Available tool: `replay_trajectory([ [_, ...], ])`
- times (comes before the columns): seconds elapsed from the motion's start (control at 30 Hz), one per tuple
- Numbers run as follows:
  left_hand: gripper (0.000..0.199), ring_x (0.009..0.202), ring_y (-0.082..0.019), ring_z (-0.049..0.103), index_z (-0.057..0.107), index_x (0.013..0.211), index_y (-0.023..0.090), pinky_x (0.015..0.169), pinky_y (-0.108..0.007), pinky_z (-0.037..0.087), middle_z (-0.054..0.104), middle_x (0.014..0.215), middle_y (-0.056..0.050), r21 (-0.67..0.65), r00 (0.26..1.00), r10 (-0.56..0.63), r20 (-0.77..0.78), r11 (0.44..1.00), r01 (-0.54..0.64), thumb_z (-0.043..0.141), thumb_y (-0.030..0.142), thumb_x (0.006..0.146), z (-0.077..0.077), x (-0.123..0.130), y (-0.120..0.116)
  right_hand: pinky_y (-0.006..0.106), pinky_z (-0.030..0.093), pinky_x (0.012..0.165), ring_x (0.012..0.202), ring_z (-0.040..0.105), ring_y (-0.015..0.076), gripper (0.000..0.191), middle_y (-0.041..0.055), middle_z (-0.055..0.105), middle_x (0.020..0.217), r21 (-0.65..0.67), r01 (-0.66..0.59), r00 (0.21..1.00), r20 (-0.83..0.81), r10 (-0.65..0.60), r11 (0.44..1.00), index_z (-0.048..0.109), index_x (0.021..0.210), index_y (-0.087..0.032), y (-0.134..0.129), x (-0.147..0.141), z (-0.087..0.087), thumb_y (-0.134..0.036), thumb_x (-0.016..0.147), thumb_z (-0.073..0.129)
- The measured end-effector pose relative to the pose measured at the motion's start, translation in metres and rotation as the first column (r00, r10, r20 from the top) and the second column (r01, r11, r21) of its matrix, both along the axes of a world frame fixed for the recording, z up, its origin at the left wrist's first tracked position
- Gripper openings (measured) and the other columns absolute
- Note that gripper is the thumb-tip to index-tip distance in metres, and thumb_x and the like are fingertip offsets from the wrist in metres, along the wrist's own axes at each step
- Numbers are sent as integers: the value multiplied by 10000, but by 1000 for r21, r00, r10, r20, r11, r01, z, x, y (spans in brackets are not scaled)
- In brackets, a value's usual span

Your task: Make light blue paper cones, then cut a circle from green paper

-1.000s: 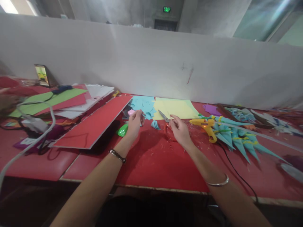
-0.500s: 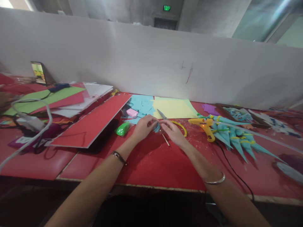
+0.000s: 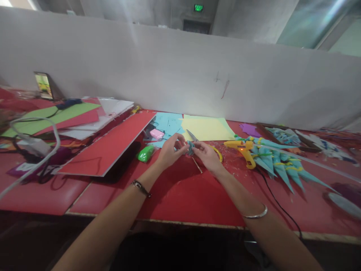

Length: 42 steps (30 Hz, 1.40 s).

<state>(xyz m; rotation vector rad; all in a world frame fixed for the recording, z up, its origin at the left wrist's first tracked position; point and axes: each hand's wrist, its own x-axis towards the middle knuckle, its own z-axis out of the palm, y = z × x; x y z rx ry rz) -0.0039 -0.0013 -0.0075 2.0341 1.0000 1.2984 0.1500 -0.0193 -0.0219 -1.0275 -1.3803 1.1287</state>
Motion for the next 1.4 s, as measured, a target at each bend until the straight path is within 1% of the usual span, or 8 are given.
replay_trajectory([
  [0.1,138,540,-72,449,512,700,178,534,-206,361,512,689,19,81,995,-15,-102,996,23,577,295,733,-2,-1,1,287,507,716,755,607,137,224,16,626,835,12,56,998,-23,-56,998,536,862,-196,1,1,-1,-320,684,588],
  [0.17,118,546,-77,440,542,704,182,550,-217,363,515,709,11,124,984,-36,-175,991,58,575,291,736,-4,-1,3,278,508,716,774,607,135,217,15,626,848,27,82,997,-17,-81,996,534,853,-201,1,0,-1,-321,681,590],
  [0.27,59,553,-86,436,573,726,192,549,-218,356,505,691,12,145,974,-37,-225,987,71,558,246,745,-6,-2,5,275,513,711,775,609,134,216,17,628,845,25,66,998,-7,-66,997,532,851,-203,0,0,0,-330,685,584],
  [0.43,57,563,-91,440,584,729,191,550,-212,353,495,678,14,149,976,-32,-218,987,66,542,219,755,-5,-2,5,278,519,708,765,610,133,241,19,626,861,22,32,999,-25,-32,999,534,866,-200,0,0,0,-325,670,598],
  [0.67,63,584,-94,443,591,739,190,567,-212,361,517,726,4,163,980,-8,-197,986,41,538,217,761,-5,-3,7,307,510,749,822,615,154,283,38,644,918,40,67,998,6,-67,997,551,914,-190,1,2,-1,-310,662,606],
  [0.83,70,588,-95,446,592,747,182,562,-212,365,517,734,-3,169,980,1,-199,985,33,532,213,764,-6,-4,7,315,505,757,810,622,158,296,44,658,908,49,40,999,5,-40,998,565,922,-181,-1,2,1,-291,654,626],
  [1.13,57,597,-95,452,596,761,188,558,-210,369,509,719,3,194,981,-4,-193,980,42,540,193,755,-8,-5,9,332,491,814,849,627,156,272,51,654,985,62,55,997,48,-58,997,588,961,-186,4,2,-5,-221,691,577],
  [1.4,51,577,-87,451,601,748,190,548,-207,368,524,731,3,203,983,24,-181,979,14,558,166,736,-7,-5,11,344,492,807,846,633,167,272,59,665,971,36,73,994,85,-76,997,605,951,-171,2,7,2,-203,681,594],
])
